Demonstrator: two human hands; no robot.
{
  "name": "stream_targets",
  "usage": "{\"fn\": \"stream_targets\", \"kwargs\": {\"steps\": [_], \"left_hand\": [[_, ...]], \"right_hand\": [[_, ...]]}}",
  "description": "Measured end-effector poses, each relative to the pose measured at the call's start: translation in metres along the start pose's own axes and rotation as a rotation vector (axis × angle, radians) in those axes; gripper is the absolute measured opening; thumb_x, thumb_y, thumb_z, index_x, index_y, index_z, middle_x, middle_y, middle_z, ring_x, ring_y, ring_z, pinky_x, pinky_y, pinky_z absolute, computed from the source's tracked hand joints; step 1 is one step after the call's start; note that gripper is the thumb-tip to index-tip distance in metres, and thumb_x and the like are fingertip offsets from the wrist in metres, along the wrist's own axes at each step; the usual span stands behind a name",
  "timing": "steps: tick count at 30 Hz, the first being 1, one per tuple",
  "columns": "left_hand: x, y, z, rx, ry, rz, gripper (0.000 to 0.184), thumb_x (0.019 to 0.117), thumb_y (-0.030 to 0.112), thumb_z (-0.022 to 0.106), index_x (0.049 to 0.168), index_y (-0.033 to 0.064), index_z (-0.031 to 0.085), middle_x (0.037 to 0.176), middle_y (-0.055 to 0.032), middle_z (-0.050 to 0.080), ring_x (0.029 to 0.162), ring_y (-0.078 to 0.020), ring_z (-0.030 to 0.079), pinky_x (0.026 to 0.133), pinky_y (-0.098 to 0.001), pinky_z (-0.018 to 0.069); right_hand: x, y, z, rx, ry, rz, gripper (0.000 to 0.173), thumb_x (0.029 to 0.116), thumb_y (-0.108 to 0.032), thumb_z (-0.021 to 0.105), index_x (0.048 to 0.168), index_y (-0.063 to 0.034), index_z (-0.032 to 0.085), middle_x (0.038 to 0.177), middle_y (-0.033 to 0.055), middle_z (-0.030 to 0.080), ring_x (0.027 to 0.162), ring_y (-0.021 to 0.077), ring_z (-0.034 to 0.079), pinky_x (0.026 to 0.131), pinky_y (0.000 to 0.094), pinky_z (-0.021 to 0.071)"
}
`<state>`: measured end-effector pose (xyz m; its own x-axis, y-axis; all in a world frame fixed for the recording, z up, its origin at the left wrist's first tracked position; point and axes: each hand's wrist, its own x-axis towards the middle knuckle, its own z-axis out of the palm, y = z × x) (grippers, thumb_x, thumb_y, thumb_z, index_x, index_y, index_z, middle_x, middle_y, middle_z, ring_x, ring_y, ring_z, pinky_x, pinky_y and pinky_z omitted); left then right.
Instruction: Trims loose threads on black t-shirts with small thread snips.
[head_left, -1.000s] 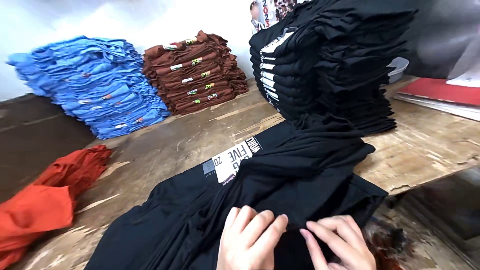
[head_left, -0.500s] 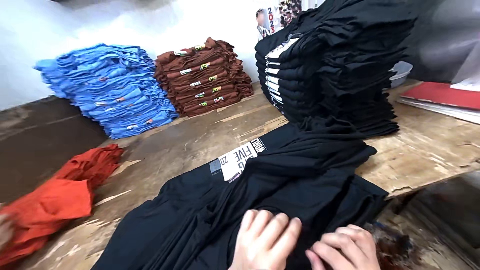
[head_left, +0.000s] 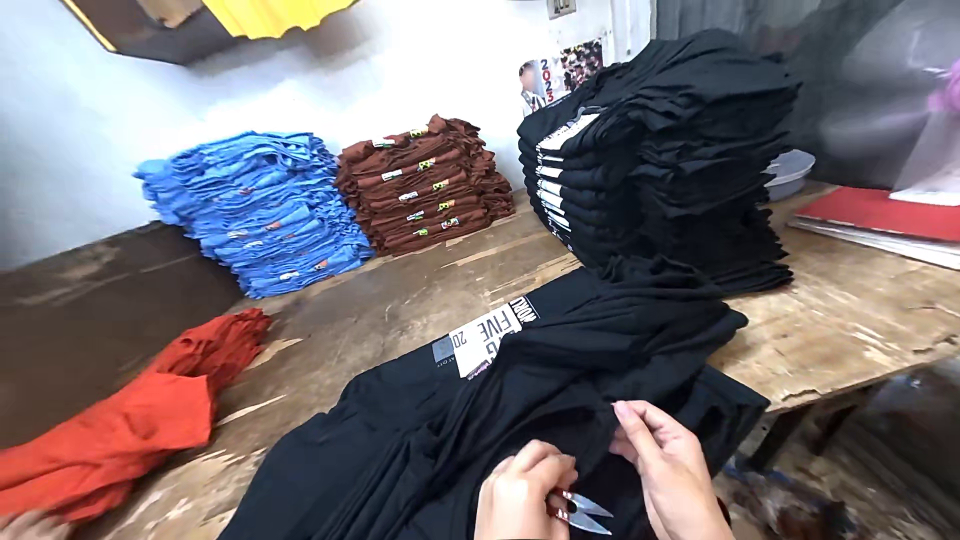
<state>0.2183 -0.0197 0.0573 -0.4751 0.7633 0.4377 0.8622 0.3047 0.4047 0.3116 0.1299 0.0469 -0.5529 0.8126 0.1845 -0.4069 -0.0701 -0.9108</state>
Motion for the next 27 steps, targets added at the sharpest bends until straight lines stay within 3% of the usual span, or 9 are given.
{"fn": "stream_targets", "kwargs": {"steps": [2, 5, 8, 12, 15, 20, 23, 25, 27], "left_hand": [[0.009, 0.009, -0.003, -0.019, -0.039, -0.092, 0.017, 0.0849, 0.025, 0.079, 0.098, 0.0136, 0.079, 0.095, 0.0008, 0.074, 0.079, -0.0132, 0.072, 0.067, -0.0380, 0.0624], [0.027, 0.017, 0.002, -0.195, -0.063, -0.148, 0.045, 0.0832, 0.031, 0.082, 0.119, 0.0067, 0.072, 0.103, -0.0040, 0.073, 0.088, -0.0139, 0.070, 0.079, -0.0353, 0.0613], [0.028, 0.016, 0.021, -0.241, 0.160, 0.001, 0.024, 0.0837, 0.011, 0.071, 0.106, 0.0082, 0.079, 0.100, -0.0015, 0.075, 0.088, -0.0071, 0.072, 0.079, -0.0243, 0.0615], [-0.001, 0.020, 0.026, -0.031, 0.494, 0.181, 0.013, 0.0933, 0.024, 0.074, 0.091, 0.0134, 0.080, 0.082, 0.0036, 0.076, 0.073, -0.0074, 0.068, 0.070, -0.0249, 0.0548], [-0.018, 0.027, 0.014, -0.053, 0.427, 0.230, 0.016, 0.0960, 0.025, 0.073, 0.089, 0.0111, 0.075, 0.078, 0.0013, 0.072, 0.072, -0.0089, 0.065, 0.068, -0.0239, 0.0529], [-0.012, 0.018, 0.011, -0.254, 0.307, 0.274, 0.012, 0.0945, 0.017, 0.072, 0.087, 0.0084, 0.073, 0.076, -0.0007, 0.070, 0.074, -0.0096, 0.067, 0.071, -0.0233, 0.0564], [-0.012, 0.018, 0.007, -0.207, 0.311, 0.159, 0.014, 0.0909, 0.019, 0.072, 0.081, 0.0082, 0.073, 0.073, -0.0006, 0.070, 0.071, -0.0082, 0.067, 0.068, -0.0229, 0.0567], [-0.005, 0.019, 0.003, -0.153, 0.262, -0.013, 0.016, 0.0845, 0.017, 0.077, 0.098, 0.0073, 0.077, 0.086, -0.0006, 0.073, 0.077, -0.0076, 0.069, 0.069, -0.0248, 0.0597], [0.008, 0.012, 0.009, -0.230, 0.189, -0.083, 0.040, 0.0803, 0.011, 0.077, 0.120, 0.0069, 0.073, 0.107, -0.0014, 0.074, 0.092, -0.0079, 0.071, 0.080, -0.0267, 0.0617]], "right_hand": [[0.003, 0.009, -0.001, 0.142, -0.031, 0.037, 0.016, 0.1023, -0.006, 0.056, 0.098, 0.0022, 0.069, 0.086, 0.0089, 0.072, 0.077, 0.0163, 0.073, 0.073, 0.0338, 0.0649], [0.000, 0.022, -0.005, 0.057, -0.089, -0.091, 0.017, 0.1025, -0.008, 0.057, 0.100, 0.0000, 0.072, 0.090, 0.0051, 0.071, 0.079, 0.0106, 0.068, 0.072, 0.0264, 0.0602], [-0.003, 0.022, -0.009, 0.038, -0.111, -0.109, 0.016, 0.1026, -0.008, 0.057, 0.099, 0.0002, 0.071, 0.091, 0.0055, 0.072, 0.077, 0.0126, 0.072, 0.071, 0.0300, 0.0646], [-0.012, 0.018, -0.016, -0.069, -0.152, -0.222, 0.008, 0.0971, 0.001, 0.063, 0.101, 0.0014, 0.070, 0.103, 0.0055, 0.071, 0.083, 0.0103, 0.071, 0.073, 0.0265, 0.0636], [-0.013, 0.030, -0.029, -0.128, -0.282, -0.382, 0.029, 0.0903, 0.001, 0.071, 0.118, -0.0063, 0.065, 0.118, 0.0067, 0.066, 0.096, 0.0152, 0.070, 0.083, 0.0320, 0.0638], [-0.015, 0.037, -0.016, -0.443, -0.198, -0.619, 0.064, 0.0859, -0.036, 0.083, 0.137, -0.0082, 0.056, 0.123, 0.0099, 0.061, 0.098, 0.0119, 0.066, 0.082, 0.0265, 0.0597], [-0.013, 0.042, -0.005, -0.428, -0.109, -0.617, 0.062, 0.0840, -0.020, 0.084, 0.134, -0.0002, 0.054, 0.112, 0.0090, 0.065, 0.094, 0.0115, 0.067, 0.079, 0.0249, 0.0607], [-0.013, 0.043, -0.006, -0.378, -0.106, -0.602, 0.058, 0.0846, -0.013, 0.081, 0.134, -0.0010, 0.053, 0.108, 0.0062, 0.067, 0.093, 0.0106, 0.069, 0.080, 0.0251, 0.0617], [-0.014, 0.044, -0.008, -0.361, -0.122, -0.602, 0.054, 0.0861, -0.011, 0.078, 0.133, -0.0046, 0.054, 0.107, 0.0039, 0.068, 0.093, 0.0094, 0.069, 0.082, 0.0251, 0.0618]]}}
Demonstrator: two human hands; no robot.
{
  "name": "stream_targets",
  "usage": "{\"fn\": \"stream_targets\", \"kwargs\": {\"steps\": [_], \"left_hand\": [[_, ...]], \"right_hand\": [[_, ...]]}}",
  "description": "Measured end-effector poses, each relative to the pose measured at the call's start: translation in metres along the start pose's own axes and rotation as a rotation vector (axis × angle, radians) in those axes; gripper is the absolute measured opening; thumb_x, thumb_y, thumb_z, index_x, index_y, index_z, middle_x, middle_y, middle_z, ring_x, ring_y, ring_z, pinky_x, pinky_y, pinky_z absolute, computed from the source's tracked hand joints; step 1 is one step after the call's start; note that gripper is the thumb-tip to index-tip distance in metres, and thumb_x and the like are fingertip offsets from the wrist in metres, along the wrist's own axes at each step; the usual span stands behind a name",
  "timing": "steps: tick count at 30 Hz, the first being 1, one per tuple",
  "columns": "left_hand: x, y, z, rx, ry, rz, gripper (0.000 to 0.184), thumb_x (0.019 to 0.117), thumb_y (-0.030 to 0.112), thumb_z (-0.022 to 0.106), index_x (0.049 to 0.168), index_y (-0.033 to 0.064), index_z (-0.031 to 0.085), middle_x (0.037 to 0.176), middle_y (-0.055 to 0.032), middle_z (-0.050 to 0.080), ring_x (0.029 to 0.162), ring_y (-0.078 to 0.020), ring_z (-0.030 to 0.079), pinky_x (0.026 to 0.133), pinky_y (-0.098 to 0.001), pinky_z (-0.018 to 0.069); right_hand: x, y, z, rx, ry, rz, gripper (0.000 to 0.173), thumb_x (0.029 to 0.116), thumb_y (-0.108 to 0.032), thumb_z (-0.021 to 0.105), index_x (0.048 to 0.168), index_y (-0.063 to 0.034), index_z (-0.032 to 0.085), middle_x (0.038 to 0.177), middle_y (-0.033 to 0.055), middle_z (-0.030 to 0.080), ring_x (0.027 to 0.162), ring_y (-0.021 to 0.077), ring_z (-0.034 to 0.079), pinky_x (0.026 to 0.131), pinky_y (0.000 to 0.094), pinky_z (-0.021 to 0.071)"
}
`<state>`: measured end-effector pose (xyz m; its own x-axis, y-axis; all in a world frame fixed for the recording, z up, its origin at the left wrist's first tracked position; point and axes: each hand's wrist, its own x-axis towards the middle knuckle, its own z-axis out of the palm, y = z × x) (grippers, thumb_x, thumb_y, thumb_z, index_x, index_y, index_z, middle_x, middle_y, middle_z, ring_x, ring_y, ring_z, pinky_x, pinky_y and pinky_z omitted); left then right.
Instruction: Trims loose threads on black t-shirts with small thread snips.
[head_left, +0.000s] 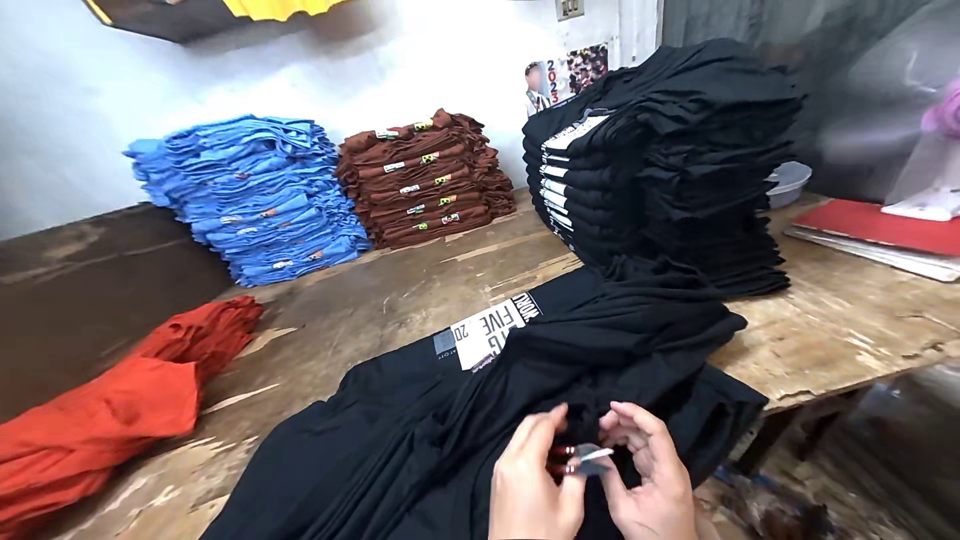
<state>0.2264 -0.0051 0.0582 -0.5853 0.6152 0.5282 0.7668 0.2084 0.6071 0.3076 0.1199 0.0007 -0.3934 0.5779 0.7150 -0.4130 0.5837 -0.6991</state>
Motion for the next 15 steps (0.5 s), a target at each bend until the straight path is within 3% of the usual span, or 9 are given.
{"fn": "stream_targets", "kwargs": {"steps": [1, 3, 5, 9, 12, 15], "left_hand": [[0.004, -0.005, 0.005, -0.070, -0.015, 0.000, 0.041, 0.0816, 0.007, 0.075, 0.123, 0.0079, 0.073, 0.112, -0.0007, 0.074, 0.097, -0.0063, 0.071, 0.084, -0.0245, 0.0615], [0.009, -0.010, 0.015, -0.140, 0.068, 0.065, 0.026, 0.0819, 0.002, 0.069, 0.103, 0.0118, 0.081, 0.101, 0.0031, 0.076, 0.089, -0.0021, 0.071, 0.078, -0.0196, 0.0615], [0.004, -0.009, 0.017, -0.009, 0.185, 0.147, 0.014, 0.0835, 0.010, 0.070, 0.089, 0.0154, 0.081, 0.090, 0.0068, 0.077, 0.083, -0.0003, 0.072, 0.075, -0.0189, 0.0614], [-0.014, 0.004, 0.012, 0.161, 0.179, 0.170, 0.011, 0.0911, 0.019, 0.069, 0.089, 0.0121, 0.077, 0.082, 0.0034, 0.073, 0.077, -0.0055, 0.070, 0.073, -0.0236, 0.0597], [-0.023, 0.023, 0.004, 0.080, 0.108, 0.091, 0.010, 0.0910, 0.015, 0.069, 0.089, 0.0081, 0.075, 0.080, -0.0008, 0.070, 0.073, -0.0062, 0.067, 0.068, -0.0218, 0.0580], [-0.031, 0.033, -0.006, -0.020, 0.008, 0.012, 0.007, 0.0915, 0.013, 0.072, 0.090, 0.0067, 0.075, 0.081, -0.0021, 0.070, 0.072, -0.0060, 0.067, 0.066, -0.0210, 0.0571]], "right_hand": [[-0.002, 0.000, -0.001, -0.001, -0.003, 0.000, 0.051, 0.0851, -0.007, 0.078, 0.131, -0.0056, 0.055, 0.107, 0.0035, 0.068, 0.094, 0.0090, 0.069, 0.084, 0.0249, 0.0618], [-0.003, 0.000, -0.002, 0.006, -0.011, -0.002, 0.048, 0.0847, -0.005, 0.077, 0.128, -0.0080, 0.057, 0.108, 0.0028, 0.068, 0.094, 0.0090, 0.070, 0.084, 0.0254, 0.0621], [-0.005, 0.002, -0.006, 0.029, -0.025, 0.005, 0.047, 0.0860, -0.007, 0.077, 0.128, -0.0110, 0.058, 0.109, 0.0024, 0.068, 0.094, 0.0103, 0.070, 0.083, 0.0273, 0.0629], [-0.007, 0.001, -0.012, -0.051, -0.053, -0.045, 0.045, 0.0830, -0.005, 0.076, 0.126, -0.0108, 0.062, 0.114, 0.0055, 0.065, 0.096, 0.0094, 0.068, 0.082, 0.0249, 0.0619], [-0.006, -0.005, -0.010, -0.226, -0.068, -0.180, 0.029, 0.0922, -0.021, 0.075, 0.121, -0.0188, 0.071, 0.113, 0.0051, 0.060, 0.102, 0.0053, 0.061, 0.088, 0.0172, 0.0552], [-0.013, -0.002, -0.013, -0.385, 0.026, -0.299, 0.018, 0.0936, -0.024, 0.076, 0.111, -0.0204, 0.077, 0.106, 0.0025, 0.064, 0.104, 0.0074, 0.062, 0.093, 0.0200, 0.0538]]}}
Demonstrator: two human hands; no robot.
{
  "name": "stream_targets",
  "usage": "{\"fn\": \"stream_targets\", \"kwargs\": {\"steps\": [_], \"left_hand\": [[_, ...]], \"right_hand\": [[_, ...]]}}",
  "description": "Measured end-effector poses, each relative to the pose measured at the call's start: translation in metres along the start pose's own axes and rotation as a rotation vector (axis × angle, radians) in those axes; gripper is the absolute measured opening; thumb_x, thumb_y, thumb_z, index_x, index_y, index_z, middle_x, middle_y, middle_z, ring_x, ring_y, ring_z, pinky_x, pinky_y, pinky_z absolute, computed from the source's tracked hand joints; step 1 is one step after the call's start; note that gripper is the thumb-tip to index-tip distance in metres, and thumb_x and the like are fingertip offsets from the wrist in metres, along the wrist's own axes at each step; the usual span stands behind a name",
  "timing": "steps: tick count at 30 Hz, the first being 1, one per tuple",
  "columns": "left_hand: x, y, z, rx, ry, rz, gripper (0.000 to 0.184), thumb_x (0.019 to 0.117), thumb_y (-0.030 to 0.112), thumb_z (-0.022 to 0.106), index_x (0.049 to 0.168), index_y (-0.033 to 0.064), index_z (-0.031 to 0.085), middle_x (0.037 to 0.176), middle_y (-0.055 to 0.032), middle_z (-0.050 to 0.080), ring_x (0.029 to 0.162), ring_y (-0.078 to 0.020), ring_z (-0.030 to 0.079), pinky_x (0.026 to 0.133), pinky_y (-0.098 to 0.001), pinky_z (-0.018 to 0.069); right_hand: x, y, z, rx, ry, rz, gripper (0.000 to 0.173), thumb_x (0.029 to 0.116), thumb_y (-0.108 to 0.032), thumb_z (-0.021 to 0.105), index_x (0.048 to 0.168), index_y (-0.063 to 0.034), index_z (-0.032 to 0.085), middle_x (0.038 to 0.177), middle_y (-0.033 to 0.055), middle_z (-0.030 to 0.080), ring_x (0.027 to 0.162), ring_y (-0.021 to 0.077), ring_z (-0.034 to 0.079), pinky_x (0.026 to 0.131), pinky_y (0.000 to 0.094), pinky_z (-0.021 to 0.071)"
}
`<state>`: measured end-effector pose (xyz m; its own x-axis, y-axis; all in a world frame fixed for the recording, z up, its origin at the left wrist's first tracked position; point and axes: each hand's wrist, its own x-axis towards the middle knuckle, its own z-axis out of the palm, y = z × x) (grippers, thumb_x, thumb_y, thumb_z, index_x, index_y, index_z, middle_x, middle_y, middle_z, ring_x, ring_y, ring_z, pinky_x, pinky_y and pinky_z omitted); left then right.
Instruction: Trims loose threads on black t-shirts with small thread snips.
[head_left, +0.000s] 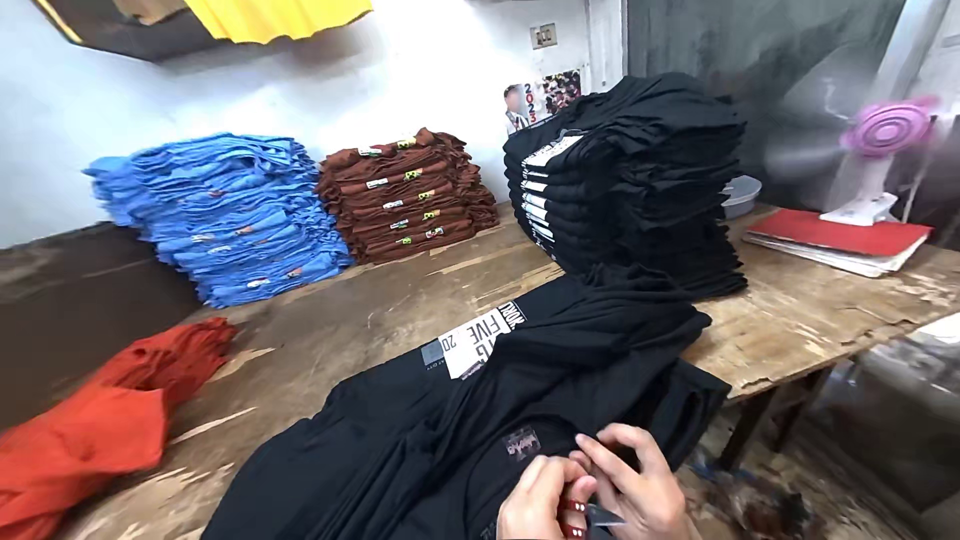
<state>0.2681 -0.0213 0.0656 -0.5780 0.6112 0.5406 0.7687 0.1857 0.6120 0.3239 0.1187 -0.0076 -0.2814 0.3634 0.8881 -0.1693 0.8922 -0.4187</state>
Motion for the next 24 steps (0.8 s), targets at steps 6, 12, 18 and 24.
{"fn": "stream_targets", "kwargs": {"steps": [6, 12, 18, 24], "left_hand": [[0.004, -0.023, -0.017, 0.029, -0.026, 0.012, 0.033, 0.0779, 0.024, 0.087, 0.107, 0.0124, 0.077, 0.096, -0.0003, 0.071, 0.087, -0.0106, 0.068, 0.078, -0.0320, 0.0594], [0.024, -0.046, 0.010, 0.078, 0.142, 0.241, 0.023, 0.0824, 0.036, 0.081, 0.103, 0.0247, 0.080, 0.098, 0.0094, 0.073, 0.089, -0.0074, 0.064, 0.077, -0.0307, 0.0511], [0.036, -0.043, 0.005, 0.056, -0.043, 0.130, 0.026, 0.0880, 0.046, 0.074, 0.099, 0.0223, 0.079, 0.089, 0.0109, 0.071, 0.082, -0.0038, 0.065, 0.074, -0.0272, 0.0553], [0.123, -0.037, -0.021, 0.111, -0.436, -0.198, 0.047, 0.0932, 0.014, 0.072, 0.138, 0.0052, 0.061, 0.105, -0.0131, 0.070, 0.096, -0.0244, 0.068, 0.090, -0.0454, 0.0564]], "right_hand": [[-0.003, 0.001, -0.017, -0.025, 0.137, -0.008, 0.009, 0.0944, -0.025, 0.075, 0.100, -0.0183, 0.076, 0.098, -0.0039, 0.064, 0.096, 0.0052, 0.063, 0.088, 0.0200, 0.0549], [0.005, -0.008, -0.017, 0.029, 0.197, 0.024, 0.011, 0.0926, -0.027, 0.078, 0.098, -0.0179, 0.076, 0.098, -0.0042, 0.064, 0.093, 0.0030, 0.064, 0.083, 0.0162, 0.0558], [0.004, -0.015, -0.024, 0.003, 0.124, 0.078, 0.010, 0.0921, -0.029, 0.078, 0.092, -0.0190, 0.075, 0.095, -0.0055, 0.063, 0.092, 0.0019, 0.062, 0.083, 0.0159, 0.0546], [0.018, -0.019, -0.055, -0.346, -0.886, 0.002, 0.049, 0.0841, -0.060, 0.072, 0.069, -0.0133, 0.073, 0.140, 0.0096, 0.065, 0.136, 0.0311, 0.056, 0.107, 0.0613, 0.0423]]}}
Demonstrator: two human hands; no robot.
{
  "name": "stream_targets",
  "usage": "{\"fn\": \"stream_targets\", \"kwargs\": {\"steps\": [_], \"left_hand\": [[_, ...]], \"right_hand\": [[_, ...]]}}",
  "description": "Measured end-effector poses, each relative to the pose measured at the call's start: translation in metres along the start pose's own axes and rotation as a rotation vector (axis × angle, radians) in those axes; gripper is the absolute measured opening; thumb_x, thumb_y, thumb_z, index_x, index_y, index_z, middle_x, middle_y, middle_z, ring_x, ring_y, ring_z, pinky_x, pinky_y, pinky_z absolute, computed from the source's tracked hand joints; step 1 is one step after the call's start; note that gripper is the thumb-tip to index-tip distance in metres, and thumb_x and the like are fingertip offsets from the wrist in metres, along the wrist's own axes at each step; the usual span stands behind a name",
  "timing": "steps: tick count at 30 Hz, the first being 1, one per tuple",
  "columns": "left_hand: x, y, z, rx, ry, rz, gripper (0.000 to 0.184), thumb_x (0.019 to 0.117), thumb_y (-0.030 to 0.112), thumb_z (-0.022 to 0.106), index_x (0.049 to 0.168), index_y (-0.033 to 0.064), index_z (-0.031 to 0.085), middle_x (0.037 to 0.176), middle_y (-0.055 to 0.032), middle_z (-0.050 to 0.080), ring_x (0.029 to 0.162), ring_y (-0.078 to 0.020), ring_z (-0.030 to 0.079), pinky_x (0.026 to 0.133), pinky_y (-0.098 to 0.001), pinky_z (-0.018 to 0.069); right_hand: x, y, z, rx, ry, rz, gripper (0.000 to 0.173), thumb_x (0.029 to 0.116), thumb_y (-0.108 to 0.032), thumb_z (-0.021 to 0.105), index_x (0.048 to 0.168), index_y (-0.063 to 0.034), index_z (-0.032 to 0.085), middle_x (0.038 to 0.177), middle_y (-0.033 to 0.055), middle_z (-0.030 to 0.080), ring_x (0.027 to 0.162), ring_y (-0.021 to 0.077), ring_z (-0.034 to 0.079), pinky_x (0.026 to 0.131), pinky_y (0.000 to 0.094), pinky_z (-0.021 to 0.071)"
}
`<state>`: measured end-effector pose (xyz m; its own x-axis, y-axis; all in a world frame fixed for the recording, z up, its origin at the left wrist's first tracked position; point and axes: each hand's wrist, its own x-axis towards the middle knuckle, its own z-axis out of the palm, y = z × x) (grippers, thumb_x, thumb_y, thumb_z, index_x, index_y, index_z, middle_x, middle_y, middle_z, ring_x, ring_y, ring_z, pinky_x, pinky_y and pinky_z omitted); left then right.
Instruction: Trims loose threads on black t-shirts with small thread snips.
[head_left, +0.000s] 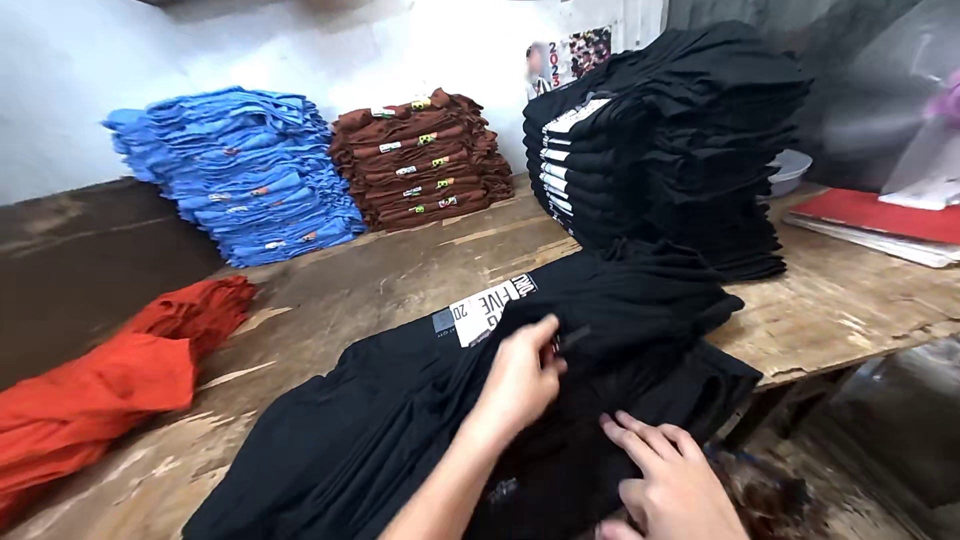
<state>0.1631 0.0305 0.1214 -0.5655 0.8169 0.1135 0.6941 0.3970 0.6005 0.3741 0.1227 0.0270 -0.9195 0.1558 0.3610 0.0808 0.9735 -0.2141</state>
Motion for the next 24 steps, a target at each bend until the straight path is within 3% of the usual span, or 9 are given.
{"fn": "stream_targets", "kwargs": {"steps": [3, 6, 9, 11, 15, 16, 18, 21, 24], "left_hand": [[0.035, 0.004, -0.014, 0.188, 0.126, -0.027, 0.033, 0.0895, 0.002, 0.070, 0.122, 0.0048, 0.069, 0.108, -0.0187, 0.069, 0.100, -0.0345, 0.068, 0.087, -0.0568, 0.0552], [0.055, 0.007, -0.007, 0.284, 0.230, -0.089, 0.028, 0.0900, 0.005, 0.072, 0.116, -0.0008, 0.067, 0.115, -0.0220, 0.067, 0.104, -0.0395, 0.068, 0.087, -0.0597, 0.0553], [0.053, -0.016, 0.016, 0.282, 0.363, -0.065, 0.031, 0.0917, 0.012, 0.073, 0.116, -0.0023, 0.060, 0.105, -0.0211, 0.068, 0.093, -0.0395, 0.071, 0.077, -0.0589, 0.0579], [0.051, -0.032, 0.013, 0.140, 0.396, -0.125, 0.043, 0.0898, 0.020, 0.079, 0.118, -0.0001, 0.054, 0.090, -0.0174, 0.069, 0.083, -0.0363, 0.070, 0.072, -0.0582, 0.0575], [0.048, -0.042, 0.012, 0.046, 0.466, -0.065, 0.039, 0.0830, 0.021, 0.087, 0.104, 0.0054, 0.058, 0.072, -0.0097, 0.060, 0.064, -0.0279, 0.061, 0.057, -0.0496, 0.0514], [0.051, -0.042, 0.015, 0.097, 0.464, -0.018, 0.032, 0.0841, 0.019, 0.085, 0.101, 0.0059, 0.061, 0.074, -0.0097, 0.063, 0.067, -0.0283, 0.064, 0.060, -0.0514, 0.0537], [0.056, -0.044, 0.021, 0.203, 0.462, 0.132, 0.019, 0.0836, 0.008, 0.080, 0.094, 0.0059, 0.065, 0.075, -0.0090, 0.065, 0.069, -0.0279, 0.066, 0.061, -0.0526, 0.0553], [0.049, -0.045, 0.027, 0.246, 0.424, 0.336, 0.015, 0.0812, 0.000, 0.072, 0.093, 0.0072, 0.067, 0.081, -0.0059, 0.067, 0.074, -0.0218, 0.067, 0.064, -0.0456, 0.0582], [0.034, -0.047, 0.022, 0.189, 0.336, 0.374, 0.018, 0.0866, 0.009, 0.074, 0.104, 0.0092, 0.069, 0.091, -0.0029, 0.066, 0.082, -0.0154, 0.066, 0.074, -0.0380, 0.0598]], "right_hand": [[0.011, -0.012, -0.013, 0.045, 0.151, 0.072, 0.060, 0.0861, -0.071, 0.065, 0.072, -0.0136, 0.074, 0.105, 0.0033, 0.078, 0.107, 0.0222, 0.072, 0.106, 0.0539, 0.0485], [0.049, -0.002, 0.006, -0.029, 0.295, 0.004, 0.032, 0.0915, -0.046, 0.068, 0.112, -0.0227, 0.074, 0.137, 0.0072, 0.066, 0.125, 0.0291, 0.064, 0.105, 0.0583, 0.0481], [0.048, 0.014, 0.009, 0.038, 0.433, -0.122, 0.018, 0.0959, -0.016, 0.061, 0.098, -0.0235, 0.077, 0.097, -0.0037, 0.076, 0.089, 0.0162, 0.071, 0.092, 0.0457, 0.0528], [0.021, 0.013, -0.026, 0.164, 0.275, -0.084, 0.018, 0.0993, -0.015, 0.061, 0.093, -0.0211, 0.077, 0.090, -0.0043, 0.076, 0.083, 0.0132, 0.071, 0.091, 0.0406, 0.0516], [-0.013, 0.016, -0.078, 0.165, -0.442, 0.154, 0.030, 0.0972, -0.036, 0.069, 0.110, -0.0106, 0.077, 0.086, 0.0148, 0.076, 0.082, 0.0372, 0.073, 0.080, 0.0634, 0.0551], [-0.012, 0.017, -0.078, 0.163, -0.399, 0.178, 0.034, 0.0960, -0.041, 0.069, 0.110, -0.0114, 0.077, 0.086, 0.0141, 0.076, 0.081, 0.0367, 0.074, 0.076, 0.0633, 0.0562], [0.003, 0.015, -0.058, 0.122, 0.015, 0.170, 0.030, 0.0920, -0.041, 0.074, 0.105, -0.0143, 0.078, 0.090, 0.0072, 0.076, 0.081, 0.0275, 0.074, 0.072, 0.0533, 0.0595], [0.036, 0.024, -0.007, 0.004, 0.364, 0.040, 0.038, 0.0896, -0.030, 0.072, 0.126, -0.0215, 0.070, 0.119, 0.0111, 0.071, 0.111, 0.0324, 0.068, 0.093, 0.0535, 0.0553], [0.025, 0.037, 0.009, 0.029, 0.554, -0.037, 0.021, 0.0948, -0.011, 0.063, 0.108, -0.0209, 0.078, 0.102, 0.0002, 0.076, 0.092, 0.0191, 0.070, 0.081, 0.0366, 0.0578]]}}
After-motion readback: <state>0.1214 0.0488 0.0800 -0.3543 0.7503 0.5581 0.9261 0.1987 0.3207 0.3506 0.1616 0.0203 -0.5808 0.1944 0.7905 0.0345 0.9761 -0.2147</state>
